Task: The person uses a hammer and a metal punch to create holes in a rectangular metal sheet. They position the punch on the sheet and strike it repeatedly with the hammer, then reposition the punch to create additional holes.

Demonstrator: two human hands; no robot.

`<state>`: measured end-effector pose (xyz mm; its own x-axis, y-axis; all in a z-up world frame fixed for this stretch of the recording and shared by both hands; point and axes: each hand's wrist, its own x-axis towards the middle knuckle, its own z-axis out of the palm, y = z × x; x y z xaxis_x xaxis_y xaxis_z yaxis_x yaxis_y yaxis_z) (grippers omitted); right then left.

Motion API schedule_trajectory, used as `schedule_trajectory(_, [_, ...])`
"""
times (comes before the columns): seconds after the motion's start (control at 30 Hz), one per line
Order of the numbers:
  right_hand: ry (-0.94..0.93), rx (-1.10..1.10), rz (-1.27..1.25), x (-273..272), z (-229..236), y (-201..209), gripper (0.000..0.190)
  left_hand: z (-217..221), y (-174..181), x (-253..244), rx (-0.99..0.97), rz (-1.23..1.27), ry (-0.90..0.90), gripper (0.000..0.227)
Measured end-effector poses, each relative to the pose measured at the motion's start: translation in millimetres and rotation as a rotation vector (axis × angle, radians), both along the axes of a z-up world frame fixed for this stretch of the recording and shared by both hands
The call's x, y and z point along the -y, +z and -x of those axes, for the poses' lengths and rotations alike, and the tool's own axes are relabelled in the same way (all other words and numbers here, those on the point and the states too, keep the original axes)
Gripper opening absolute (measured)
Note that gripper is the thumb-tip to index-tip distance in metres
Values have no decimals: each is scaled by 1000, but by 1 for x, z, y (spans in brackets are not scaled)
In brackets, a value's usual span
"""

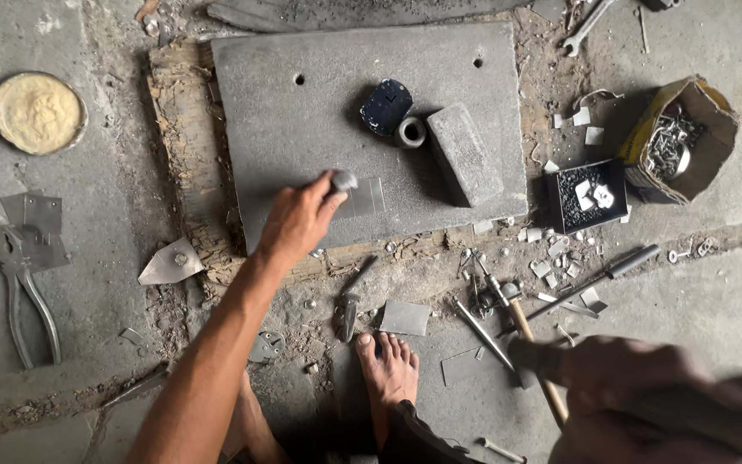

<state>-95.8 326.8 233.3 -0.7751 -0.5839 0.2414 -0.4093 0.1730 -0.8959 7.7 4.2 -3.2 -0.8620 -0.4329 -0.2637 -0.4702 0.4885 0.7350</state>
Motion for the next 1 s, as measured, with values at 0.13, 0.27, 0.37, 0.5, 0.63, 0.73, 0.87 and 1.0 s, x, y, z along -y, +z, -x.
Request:
schedule_trajectory(0.13, [-107,768,-408,32,12,-50,13,-2,-8,-1,-126,138,-85,33])
schedule_trajectory(0.27, [376,173,-843,39,12,-122,22,-6,-10,-6,-158,281,-67,33])
schedule_trajectory(0.37, [300,249,-772,40,6,-150,27,-17,-8,-13,-90,-157,291,24])
schedule_trajectory(0.5, [215,391,-846,34,-9,-163,27,-28,-14,-21,-429,-12,536,16])
schedule_trajectory(0.63, [170,576,-852,26,-28,-169,27,-14,-22,-1,-560,-58,422,16])
schedule_trajectory(0.73, [194,554,-776,23,-40,-166,31,3,-18,15,-511,-171,319,20])
schedule_trajectory(0.87, [150,671,-700,10,-47,-145,37,2,-9,9,-401,-302,306,22])
schedule_trajectory(1.0, [43,746,-759,11,-28,-124,50,8,-1,13,-346,-303,269,23])
